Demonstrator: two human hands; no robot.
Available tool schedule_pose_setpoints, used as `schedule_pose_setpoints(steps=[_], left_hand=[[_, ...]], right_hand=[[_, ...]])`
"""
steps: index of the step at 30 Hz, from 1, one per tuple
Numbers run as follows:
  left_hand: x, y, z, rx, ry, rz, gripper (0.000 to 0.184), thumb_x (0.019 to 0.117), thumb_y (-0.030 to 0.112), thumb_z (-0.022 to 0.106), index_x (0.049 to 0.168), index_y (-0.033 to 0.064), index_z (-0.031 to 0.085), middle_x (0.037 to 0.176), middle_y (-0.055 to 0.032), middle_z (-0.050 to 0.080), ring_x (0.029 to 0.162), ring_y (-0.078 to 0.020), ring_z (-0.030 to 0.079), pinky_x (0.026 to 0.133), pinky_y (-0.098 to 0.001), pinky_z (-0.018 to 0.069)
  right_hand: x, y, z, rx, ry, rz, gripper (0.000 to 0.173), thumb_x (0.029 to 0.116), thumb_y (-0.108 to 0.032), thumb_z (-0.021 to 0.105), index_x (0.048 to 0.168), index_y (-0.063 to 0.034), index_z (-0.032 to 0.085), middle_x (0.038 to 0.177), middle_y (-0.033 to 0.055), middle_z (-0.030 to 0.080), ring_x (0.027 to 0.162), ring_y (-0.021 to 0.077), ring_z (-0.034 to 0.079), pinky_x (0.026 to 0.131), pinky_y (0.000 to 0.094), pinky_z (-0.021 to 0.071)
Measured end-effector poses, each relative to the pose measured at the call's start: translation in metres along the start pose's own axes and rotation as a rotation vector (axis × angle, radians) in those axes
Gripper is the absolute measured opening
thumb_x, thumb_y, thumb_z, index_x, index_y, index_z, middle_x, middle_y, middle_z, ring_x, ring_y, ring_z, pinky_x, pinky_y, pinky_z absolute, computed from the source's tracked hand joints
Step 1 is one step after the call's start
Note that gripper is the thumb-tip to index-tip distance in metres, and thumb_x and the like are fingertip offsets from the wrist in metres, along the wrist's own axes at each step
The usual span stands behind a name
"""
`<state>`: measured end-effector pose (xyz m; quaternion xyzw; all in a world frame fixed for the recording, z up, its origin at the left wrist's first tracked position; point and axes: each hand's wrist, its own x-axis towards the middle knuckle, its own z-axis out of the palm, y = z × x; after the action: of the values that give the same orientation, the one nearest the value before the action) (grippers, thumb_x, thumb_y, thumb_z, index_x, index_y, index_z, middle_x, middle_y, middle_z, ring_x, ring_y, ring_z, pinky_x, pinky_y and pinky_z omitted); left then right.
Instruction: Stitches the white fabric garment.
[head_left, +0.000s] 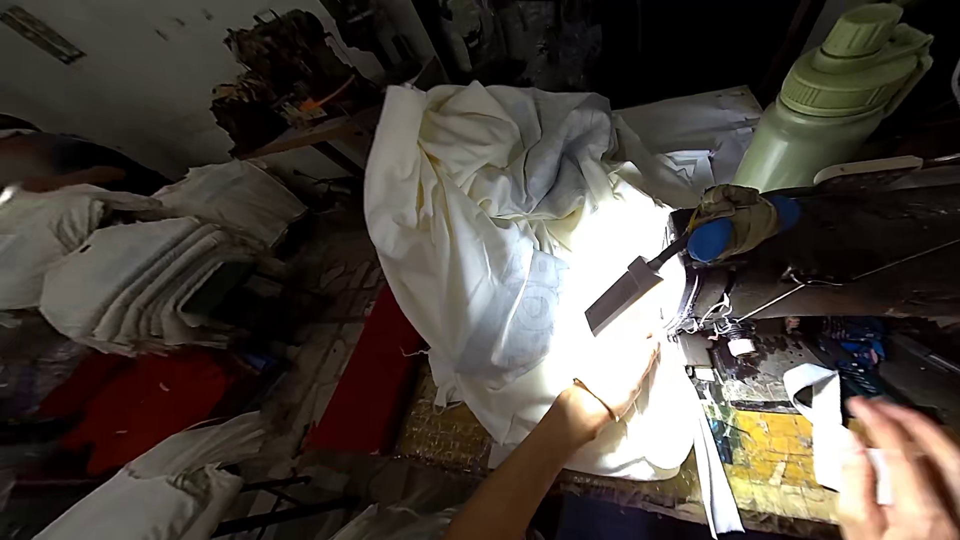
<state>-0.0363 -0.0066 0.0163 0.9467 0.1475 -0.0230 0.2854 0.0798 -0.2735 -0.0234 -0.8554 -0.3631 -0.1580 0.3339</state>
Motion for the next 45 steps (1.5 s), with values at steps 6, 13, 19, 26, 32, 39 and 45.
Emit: schedule_pose_setpoints(steps=[6,13,19,26,32,39,45], left_hand=[[-0.035,-0.031,-0.023,0.545,0.000,0.406,0.025,0.0949,0.001,0.059,0.110,0.0063,0.077,0.119,-0.0100,0.073,0.111,-0.0285,0.068,0.096,-0.0447,0.0513],[-0.079,0.029,-0.050,0.266,0.019,0.682,0.018,0.1001,0.014,0.055,0.089,0.0062,0.067,0.070,-0.0069,0.066,0.074,-0.0234,0.071,0.109,-0.0480,0.0460],[-0.045,0.050,-0.013,-0.220,-0.346,0.544,0.028,0.0985,0.022,0.063,0.106,-0.0041,0.068,0.095,-0.0179,0.071,0.096,-0.0297,0.068,0.090,-0.0459,0.0505],[-0.051,0.003,-0.015,0.444,-0.241,0.376,0.040,0.0985,0.041,0.060,0.110,0.0061,0.076,0.107,-0.0123,0.075,0.110,-0.0301,0.068,0.104,-0.0528,0.0453],[-0.075,0.049,-0.050,0.304,-0.572,0.292,0.040,0.1019,0.033,0.059,0.083,-0.0008,0.069,0.080,-0.0169,0.069,0.087,-0.0366,0.069,0.097,-0.0606,0.0446],[-0.089,0.040,-0.010,0.091,-0.337,0.552,0.036,0.1028,0.036,0.055,0.084,0.0084,0.068,0.079,-0.0080,0.065,0.085,-0.0269,0.067,0.099,-0.0573,0.0446],[-0.092,0.033,0.006,0.328,-0.081,0.423,0.049,0.1077,0.041,0.036,0.090,0.0111,0.070,0.083,-0.0044,0.067,0.083,-0.0218,0.067,0.089,-0.0505,0.0474]], right_hand=[[-0.044,-0.061,0.030,0.138,-0.236,-0.196,0.025,0.0960,-0.012,0.061,0.114,-0.0043,0.076,0.101,0.0175,0.075,0.098,0.0378,0.069,0.092,0.0545,0.0492],[0.012,-0.021,0.000,0.058,-0.136,-0.239,0.033,0.0915,-0.013,0.061,0.119,0.0023,0.072,0.119,0.0322,0.065,0.111,0.0540,0.061,0.093,0.0681,0.0451],[-0.039,-0.065,0.025,0.407,-0.268,-0.236,0.025,0.0914,-0.018,0.064,0.105,-0.0009,0.075,0.109,0.0213,0.073,0.107,0.0395,0.068,0.096,0.0570,0.0513],[-0.068,-0.039,0.055,0.205,0.006,-0.323,0.028,0.1003,-0.022,0.047,0.097,-0.0189,0.075,0.107,0.0075,0.073,0.110,0.0259,0.062,0.102,0.0431,0.0392],[-0.078,-0.054,0.064,0.211,0.018,-0.246,0.030,0.0996,-0.022,0.049,0.099,-0.0202,0.078,0.112,0.0037,0.075,0.115,0.0257,0.061,0.106,0.0481,0.0344],[-0.083,-0.072,0.022,0.480,-0.185,-0.258,0.019,0.1005,-0.027,0.059,0.110,-0.0201,0.073,0.110,0.0059,0.068,0.110,0.0203,0.057,0.103,0.0388,0.0368],[-0.096,-0.066,0.020,0.425,-0.193,-0.273,0.022,0.1020,-0.021,0.052,0.106,-0.0137,0.072,0.104,0.0062,0.070,0.101,0.0201,0.059,0.098,0.0342,0.0398]])
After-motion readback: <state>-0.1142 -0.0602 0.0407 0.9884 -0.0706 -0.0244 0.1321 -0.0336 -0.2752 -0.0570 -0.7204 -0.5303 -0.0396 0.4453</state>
